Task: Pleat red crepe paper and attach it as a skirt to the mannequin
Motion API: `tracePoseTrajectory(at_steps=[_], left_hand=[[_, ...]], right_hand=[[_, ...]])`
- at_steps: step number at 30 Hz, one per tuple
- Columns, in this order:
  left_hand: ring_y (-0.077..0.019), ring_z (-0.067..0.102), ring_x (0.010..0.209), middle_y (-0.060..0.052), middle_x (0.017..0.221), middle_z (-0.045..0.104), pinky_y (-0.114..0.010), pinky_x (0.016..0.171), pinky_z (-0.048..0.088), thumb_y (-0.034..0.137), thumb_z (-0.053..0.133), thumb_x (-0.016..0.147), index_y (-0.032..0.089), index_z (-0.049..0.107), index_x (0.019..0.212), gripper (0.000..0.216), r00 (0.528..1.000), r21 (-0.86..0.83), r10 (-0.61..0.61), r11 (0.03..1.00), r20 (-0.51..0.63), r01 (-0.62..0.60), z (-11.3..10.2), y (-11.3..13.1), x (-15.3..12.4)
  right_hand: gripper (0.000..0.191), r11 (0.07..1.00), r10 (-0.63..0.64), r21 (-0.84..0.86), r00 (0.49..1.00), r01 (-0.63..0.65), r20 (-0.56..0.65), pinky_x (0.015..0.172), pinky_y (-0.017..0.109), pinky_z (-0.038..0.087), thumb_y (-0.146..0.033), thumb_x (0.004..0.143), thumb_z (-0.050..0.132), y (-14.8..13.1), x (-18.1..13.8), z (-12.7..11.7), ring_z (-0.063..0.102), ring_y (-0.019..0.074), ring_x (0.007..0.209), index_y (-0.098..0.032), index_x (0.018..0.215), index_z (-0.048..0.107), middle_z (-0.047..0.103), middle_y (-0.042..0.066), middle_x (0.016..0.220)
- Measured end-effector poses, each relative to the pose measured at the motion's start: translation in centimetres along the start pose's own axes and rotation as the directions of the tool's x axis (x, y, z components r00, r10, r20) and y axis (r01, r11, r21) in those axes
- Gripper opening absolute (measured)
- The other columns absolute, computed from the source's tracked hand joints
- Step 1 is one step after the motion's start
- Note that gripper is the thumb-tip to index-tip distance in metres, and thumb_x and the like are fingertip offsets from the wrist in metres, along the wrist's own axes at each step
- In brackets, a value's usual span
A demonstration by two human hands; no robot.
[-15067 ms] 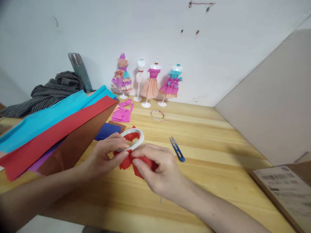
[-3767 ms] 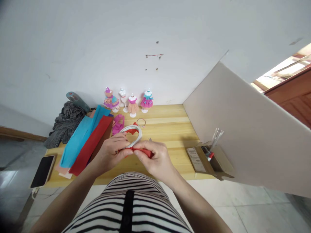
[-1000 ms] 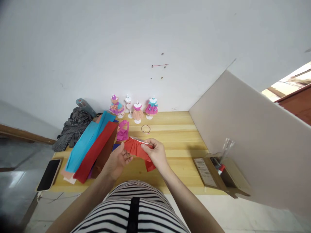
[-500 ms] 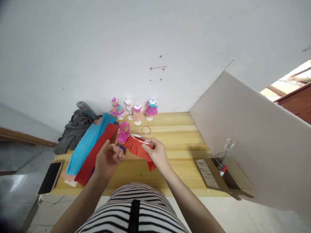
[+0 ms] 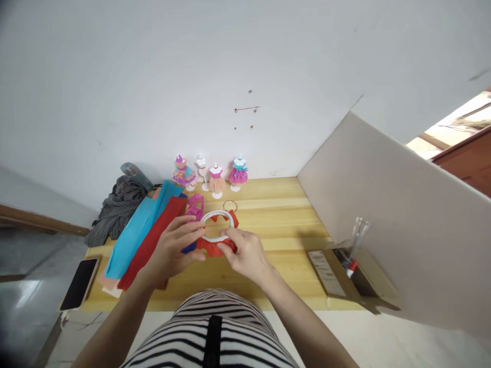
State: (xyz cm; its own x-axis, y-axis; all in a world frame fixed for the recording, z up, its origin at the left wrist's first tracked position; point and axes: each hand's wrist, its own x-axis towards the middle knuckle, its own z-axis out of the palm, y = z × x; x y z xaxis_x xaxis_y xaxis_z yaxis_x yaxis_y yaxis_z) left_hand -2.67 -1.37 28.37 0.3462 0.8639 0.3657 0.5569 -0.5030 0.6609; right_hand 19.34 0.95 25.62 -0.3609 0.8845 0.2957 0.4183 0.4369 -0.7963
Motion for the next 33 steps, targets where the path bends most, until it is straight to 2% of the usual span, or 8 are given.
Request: tracePoseTrajectory(at_steps=[4,7,16,18,21,24,29,33], left_hand=[[-0.0342,0.053,0.126,-0.013,0.118,0.071,-0.049,0.110,0.038,0.038,0.080,0.073,0.027,0.069,0.121,0.050,0.995,-0.020,0.039,0.999,0.088,-0.038,0.8,0.4,-0.5],[-0.0325,0.054,0.125,-0.012,0.105,0.074,-0.048,0.108,0.040,0.034,0.073,0.081,0.026,0.071,0.116,0.036,0.992,-0.010,0.065,0.998,0.104,-0.065,1.1,0.7,-0.1],[-0.0299,0.063,0.102,-0.010,0.074,0.071,-0.046,0.100,0.046,0.025,0.063,0.087,0.023,0.074,0.078,0.014,0.996,0.005,0.021,1.000,0.092,-0.022,1.2,1.5,0.7],[-0.0292,0.064,0.096,-0.009,0.072,0.070,-0.045,0.096,0.048,0.026,0.065,0.085,0.023,0.072,0.071,0.016,0.998,-0.031,-0.016,0.999,0.062,0.018,1.2,1.5,0.7],[-0.0286,0.062,0.090,-0.009,0.069,0.067,-0.042,0.088,0.049,0.026,0.067,0.082,0.023,0.069,0.065,0.017,0.995,-0.074,-0.095,0.993,0.036,0.097,1.3,1.4,0.6],[-0.0284,0.060,0.087,-0.008,0.065,0.064,-0.042,0.086,0.047,0.027,0.068,0.080,0.023,0.068,0.062,0.019,0.989,-0.084,-0.146,0.986,0.010,0.147,1.6,1.8,0.7],[-0.0272,0.056,0.079,-0.009,0.064,0.063,-0.041,0.082,0.042,0.026,0.067,0.079,0.022,0.063,0.059,0.021,0.975,-0.062,-0.215,0.975,-0.055,0.211,2.7,2.8,0.9],[-0.0258,0.053,0.076,-0.008,0.063,0.062,-0.037,0.077,0.039,0.026,0.066,0.080,0.021,0.060,0.057,0.025,0.963,0.031,-0.246,0.968,-0.112,0.250,2.9,2.9,0.8]], right_hand=[[0.015,0.988,-0.120,-0.092,0.993,0.121,0.015,0.061,0.027,0.045,-0.033,0.088,0.059,0.1,-0.5,0.0,0.058,0.0162,0.058,-0.021,0.086,0.067,0.067,0.004,0.068],[0.016,0.961,-0.213,-0.171,0.976,0.218,0.050,0.061,0.026,0.045,-0.030,0.092,0.055,-0.1,-0.5,0.1,0.059,0.0161,0.059,-0.021,0.088,0.067,0.067,0.005,0.068],[0.014,0.936,-0.271,-0.209,0.959,0.282,0.079,0.058,0.025,0.044,-0.025,0.092,0.054,-0.5,-0.3,0.1,0.060,0.0156,0.057,-0.019,0.090,0.066,0.067,0.004,0.067],[0.014,0.946,-0.252,-0.188,0.963,0.266,0.095,0.059,0.026,0.047,-0.023,0.090,0.055,-0.6,-0.3,0.0,0.064,0.0166,0.060,-0.018,0.097,0.066,0.071,0.006,0.072],[0.033,0.959,-0.228,-0.141,0.964,0.247,0.136,0.065,0.028,0.050,-0.020,0.088,0.055,-0.7,-0.5,-0.2,0.068,0.0195,0.072,-0.019,0.120,0.061,0.074,0.009,0.089],[0.047,0.976,-0.150,-0.136,0.980,0.168,0.132,0.061,0.028,0.049,-0.018,0.088,0.050,-1.1,-0.8,0.1,0.065,0.0182,0.064,-0.019,0.135,0.052,0.073,0.006,0.081],[0.055,0.983,0.133,-0.117,0.990,-0.139,-0.052,0.055,0.026,0.046,-0.019,0.085,0.051,-2.1,-1.4,0.9,0.057,0.0161,0.051,-0.019,0.140,0.048,0.063,-0.001,0.063],[0.050,0.970,0.213,-0.087,0.969,-0.225,-0.128,0.052,0.027,0.043,-0.030,0.084,0.055,-2.5,-1.3,0.6,0.054,0.0156,0.048,-0.015,0.132,0.051,0.059,-0.003,0.060]])
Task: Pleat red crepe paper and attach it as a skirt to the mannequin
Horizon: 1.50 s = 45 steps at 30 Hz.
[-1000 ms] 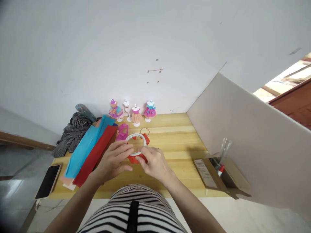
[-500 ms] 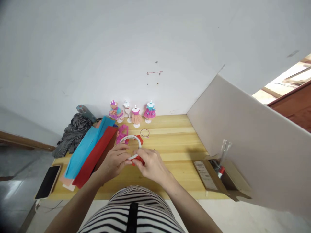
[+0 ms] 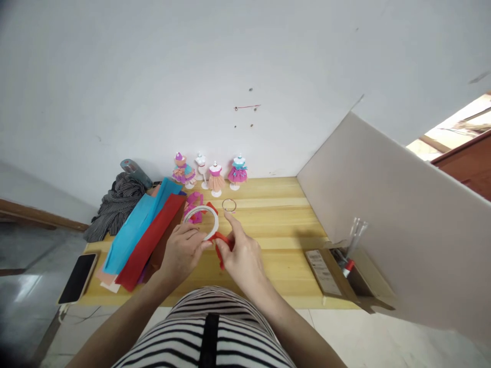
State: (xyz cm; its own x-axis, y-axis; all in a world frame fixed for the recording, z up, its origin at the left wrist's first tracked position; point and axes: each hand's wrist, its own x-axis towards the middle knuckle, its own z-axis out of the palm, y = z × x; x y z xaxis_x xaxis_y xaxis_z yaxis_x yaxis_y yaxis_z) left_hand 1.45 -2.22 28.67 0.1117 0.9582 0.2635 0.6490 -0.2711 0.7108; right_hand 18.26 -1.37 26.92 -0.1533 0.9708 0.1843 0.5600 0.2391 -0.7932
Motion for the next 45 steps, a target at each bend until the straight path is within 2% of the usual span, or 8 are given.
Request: tracePoseTrajectory(at_steps=[6,8,14,22,26,32,37,45], left_hand=[[-0.0193,0.049,0.066,-0.002,0.053,0.054,-0.028,0.066,0.036,0.026,0.063,0.083,0.021,0.060,0.051,0.033,0.994,-0.178,-0.061,0.981,0.094,0.077,-0.8,0.2,0.1],[-0.0172,0.048,0.063,-0.001,0.053,0.053,-0.026,0.063,0.035,0.025,0.062,0.082,0.021,0.064,0.052,0.030,0.983,-0.270,-0.111,0.952,0.143,0.147,-1.0,0.2,0.2],[-0.0142,0.047,0.057,0.000,0.054,0.053,-0.023,0.057,0.034,0.030,0.063,0.079,0.018,0.070,0.057,0.026,0.952,-0.379,-0.203,0.883,0.228,0.279,-1.4,-0.2,0.5],[-0.0151,0.045,0.060,0.000,0.053,0.049,-0.024,0.058,0.031,0.024,0.065,0.079,0.019,0.060,0.048,0.032,0.978,-0.311,-0.150,0.931,0.146,0.190,-1.6,-0.2,0.4],[-0.0155,0.046,0.062,0.000,0.055,0.050,-0.024,0.060,0.031,0.023,0.064,0.081,0.019,0.059,0.050,0.032,0.976,-0.328,-0.141,0.925,0.167,0.190,-1.8,-0.2,0.4],[-0.0168,0.047,0.066,0.000,0.054,0.046,-0.025,0.062,0.031,0.033,0.060,0.088,0.018,0.049,0.048,0.044,0.981,-0.271,-0.049,0.957,0.188,0.100,-2.2,0.1,0.6],[-0.0167,0.049,0.068,0.000,0.055,0.049,-0.026,0.065,0.036,0.039,0.053,0.094,0.017,0.055,0.055,0.045,0.975,-0.203,0.099,0.977,0.198,-0.058,-2.3,0.1,0.7],[-0.0161,0.054,0.071,-0.002,0.061,0.060,-0.025,0.068,0.043,0.035,0.056,0.095,0.015,0.066,0.067,0.036,0.950,-0.113,0.273,0.960,0.153,-0.257,-2.1,-0.4,0.9]], right_hand=[[0.013,0.985,0.056,0.159,0.993,-0.072,0.099,0.048,0.025,0.036,-0.034,0.081,0.057,-0.1,0.5,-0.6,0.045,0.0128,0.047,-0.021,0.080,0.054,0.047,-0.005,0.053],[0.019,0.978,0.039,0.198,0.993,-0.062,0.115,0.049,0.024,0.035,-0.032,0.082,0.056,-0.2,0.8,-0.8,0.043,0.0121,0.048,-0.023,0.067,0.047,0.046,-0.005,0.053],[0.015,0.966,0.019,0.252,0.992,-0.051,0.128,0.048,0.024,0.034,-0.029,0.079,0.055,-0.4,1.6,-1.1,0.041,0.0113,0.049,-0.022,0.068,0.048,0.046,-0.005,0.055],[0.018,0.967,-0.057,0.253,0.987,0.017,0.152,0.050,0.024,0.036,-0.029,0.081,0.057,-0.8,1.3,-0.4,0.044,0.0110,0.050,-0.019,0.067,0.059,0.054,-0.002,0.056],[0.016,0.964,-0.163,0.237,0.972,0.121,0.167,0.051,0.023,0.038,-0.026,0.083,0.060,-1.0,1.1,-0.5,0.046,0.0107,0.049,-0.019,0.069,0.063,0.056,-0.002,0.054],[0.016,0.951,-0.165,0.283,0.980,0.127,0.115,0.053,0.024,0.045,-0.024,0.083,0.057,-1.2,1.2,-1.1,0.058,0.0133,0.053,-0.018,0.081,0.072,0.070,0.002,0.066],[0.016,0.932,-0.196,0.334,0.971,0.142,0.136,0.047,0.023,0.044,-0.025,0.083,0.058,-1.4,0.8,-1.5,0.054,0.0118,0.047,-0.017,0.078,0.071,0.066,0.002,0.059],[0.013,0.894,-0.114,0.449,0.974,0.013,0.198,0.043,0.021,0.044,-0.027,0.082,0.061,-2.1,0.8,-2.1,0.053,0.0107,0.044,-0.017,0.076,0.068,0.063,0.001,0.058]])
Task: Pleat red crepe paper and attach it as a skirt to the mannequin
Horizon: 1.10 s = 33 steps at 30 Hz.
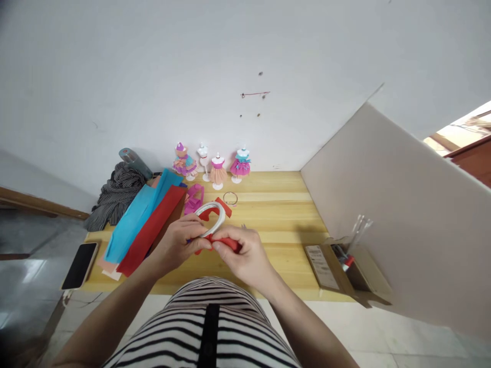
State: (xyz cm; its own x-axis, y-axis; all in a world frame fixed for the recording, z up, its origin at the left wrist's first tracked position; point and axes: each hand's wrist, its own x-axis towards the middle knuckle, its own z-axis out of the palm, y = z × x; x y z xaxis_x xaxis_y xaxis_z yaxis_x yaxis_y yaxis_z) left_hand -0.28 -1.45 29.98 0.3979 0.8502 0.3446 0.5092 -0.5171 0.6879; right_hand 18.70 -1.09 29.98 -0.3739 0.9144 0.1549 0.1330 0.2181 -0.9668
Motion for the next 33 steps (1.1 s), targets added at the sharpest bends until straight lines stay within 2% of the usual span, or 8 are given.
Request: tracePoseTrajectory(at_steps=[5,8,12,16,20,24,28,33], left_hand=[[-0.0150,0.050,0.068,-0.002,0.058,0.057,-0.025,0.066,0.041,0.042,0.058,0.093,0.014,0.061,0.060,0.042,0.999,-0.053,0.005,0.999,0.053,-0.003,-0.4,0.2,0.3],[-0.0138,0.046,0.065,0.000,0.056,0.050,-0.024,0.062,0.038,0.049,0.059,0.090,0.014,0.058,0.058,0.047,0.988,-0.185,-0.078,0.978,0.131,0.101,-0.8,0.4,0.6],[-0.0107,0.038,0.058,0.001,0.060,0.042,-0.023,0.053,0.030,0.054,0.052,0.091,0.013,0.056,0.062,0.050,0.949,-0.382,-0.184,0.882,0.257,0.275,-1.5,0.7,0.8],[-0.0118,0.041,0.063,0.000,0.067,0.044,-0.024,0.058,0.033,0.044,0.043,0.095,0.012,0.057,0.072,0.041,0.911,-0.481,-0.213,0.794,0.354,0.372,-2.4,1.2,0.9],[-0.0115,0.041,0.064,0.001,0.068,0.044,-0.023,0.057,0.032,0.026,0.048,0.088,0.013,0.056,0.072,0.022,0.892,-0.415,-0.233,0.820,0.388,0.395,-2.5,1.6,0.9],[-0.0096,0.035,0.059,0.004,0.062,0.039,-0.024,0.056,0.027,0.010,0.045,0.081,0.015,0.047,0.062,0.019,0.924,-0.248,-0.236,0.916,0.300,0.314,-1.7,1.8,1.0],[-0.0108,0.037,0.062,0.004,0.060,0.039,-0.026,0.061,0.028,0.007,0.044,0.082,0.017,0.037,0.060,0.025,0.962,-0.108,-0.168,0.975,0.217,0.195,-1.2,2.1,1.1],[-0.0123,0.041,0.067,0.002,0.065,0.045,-0.025,0.063,0.031,0.006,0.042,0.085,0.017,0.041,0.064,0.024,0.972,-0.049,-0.122,0.990,0.199,0.134,-1.1,2.5,1.1]], right_hand=[[0.012,0.998,-0.049,0.030,0.996,0.047,0.069,0.046,0.021,0.041,-0.023,0.080,0.062,-0.3,0.1,-0.3,0.050,0.0100,0.047,-0.018,0.072,0.069,0.061,0.000,0.057],[0.011,0.996,0.026,0.089,0.999,-0.030,0.048,0.046,0.022,0.039,-0.026,0.078,0.066,-0.5,0.2,-0.9,0.047,0.0097,0.047,-0.017,0.073,0.069,0.058,-0.001,0.055],[0.020,0.964,0.129,0.227,0.991,-0.135,0.043,0.049,0.023,0.039,-0.036,0.076,0.072,-0.5,0.5,-1.4,0.046,0.0095,0.049,-0.017,0.071,0.069,0.059,-0.001,0.057],[0.027,0.932,0.188,0.300,0.979,-0.201,0.074,0.050,0.023,0.040,-0.042,0.073,0.075,-0.5,0.6,-1.6,0.048,0.0106,0.050,-0.016,0.069,0.069,0.061,0.001,0.059],[0.020,0.943,0.187,0.270,0.981,-0.193,0.047,0.048,0.022,0.040,-0.035,0.070,0.076,-0.7,0.4,-1.3,0.049,0.0102,0.050,-0.017,0.071,0.068,0.062,0.000,0.059],[0.012,0.976,0.190,0.121,0.980,-0.181,-0.067,0.047,0.022,0.043,-0.028,0.070,0.071,-0.8,0.1,-0.6,0.051,0.0108,0.049,-0.017,0.069,0.067,0.063,0.000,0.058],[0.011,0.995,0.100,0.035,0.982,-0.096,-0.163,0.047,0.021,0.043,-0.025,0.074,0.065,-0.6,-0.3,0.3,0.054,0.0112,0.049,-0.016,0.068,0.068,0.066,0.001,0.059],[0.011,0.998,-0.012,-0.058,0.987,0.003,-0.162,0.047,0.020,0.044,-0.021,0.077,0.062,-0.6,-0.7,0.7,0.054,0.0103,0.049,-0.016,0.071,0.070,0.067,0.001,0.060]])
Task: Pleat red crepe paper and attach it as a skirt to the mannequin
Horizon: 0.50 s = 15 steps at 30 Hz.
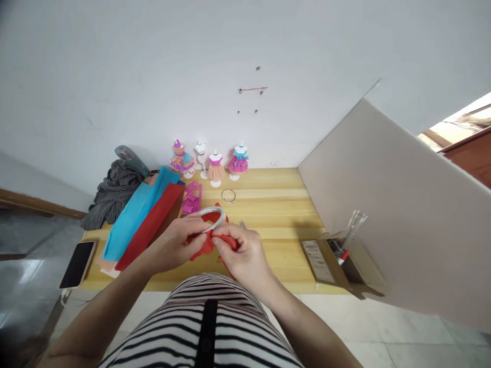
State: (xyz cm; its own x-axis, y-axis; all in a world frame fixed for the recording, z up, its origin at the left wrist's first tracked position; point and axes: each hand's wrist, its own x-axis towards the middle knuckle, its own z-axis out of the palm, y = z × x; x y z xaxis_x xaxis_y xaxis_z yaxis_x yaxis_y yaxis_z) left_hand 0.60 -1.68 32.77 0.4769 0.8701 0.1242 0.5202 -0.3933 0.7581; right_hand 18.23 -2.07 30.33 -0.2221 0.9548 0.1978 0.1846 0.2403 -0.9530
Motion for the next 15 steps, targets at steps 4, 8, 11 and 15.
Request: tracePoseTrajectory(at_steps=[4,8,11,15], left_hand=[[-0.0136,0.043,0.067,0.001,0.065,0.048,-0.026,0.065,0.033,0.007,0.041,0.087,0.017,0.045,0.066,0.023,0.999,0.072,0.043,0.997,-0.013,-0.042,0.10,0.16,0.04],[-0.0136,0.044,0.067,0.001,0.064,0.050,-0.026,0.064,0.034,0.007,0.041,0.087,0.017,0.046,0.066,0.024,0.999,0.080,0.051,0.996,-0.016,-0.049,0.04,0.31,0.11],[-0.0135,0.044,0.065,0.001,0.062,0.049,-0.025,0.063,0.034,0.007,0.041,0.088,0.018,0.045,0.065,0.025,0.998,0.078,0.057,0.995,-0.021,-0.056,-0.05,0.42,0.15],[-0.0136,0.043,0.065,0.001,0.062,0.048,-0.026,0.063,0.033,0.008,0.042,0.088,0.017,0.044,0.064,0.026,0.998,0.094,0.064,0.994,-0.017,-0.062,-0.22,0.52,0.13]], right_hand=[[0.012,0.999,-0.023,-0.030,1.000,0.023,0.021,0.046,0.020,0.043,-0.021,0.079,0.061,-0.17,-0.06,-0.19,0.052,0.0102,0.047,-0.017,0.072,0.069,0.065,0.000,0.058],[0.013,0.999,0.014,-0.030,1.000,-0.014,0.010,0.046,0.022,0.042,-0.025,0.079,0.062,-0.26,0.16,-0.47,0.049,0.0106,0.048,-0.018,0.070,0.067,0.063,0.000,0.058],[0.013,0.997,0.019,-0.077,1.000,-0.020,-0.009,0.045,0.022,0.038,-0.026,0.078,0.062,-0.06,0.29,-0.57,0.045,0.0100,0.047,-0.018,0.069,0.065,0.059,-0.001,0.055],[0.013,0.992,0.018,-0.126,0.999,-0.023,-0.041,0.046,0.022,0.037,-0.026,0.079,0.061,0.31,0.25,-0.54,0.042,0.0096,0.047,-0.018,0.069,0.065,0.057,-0.002,0.054]])
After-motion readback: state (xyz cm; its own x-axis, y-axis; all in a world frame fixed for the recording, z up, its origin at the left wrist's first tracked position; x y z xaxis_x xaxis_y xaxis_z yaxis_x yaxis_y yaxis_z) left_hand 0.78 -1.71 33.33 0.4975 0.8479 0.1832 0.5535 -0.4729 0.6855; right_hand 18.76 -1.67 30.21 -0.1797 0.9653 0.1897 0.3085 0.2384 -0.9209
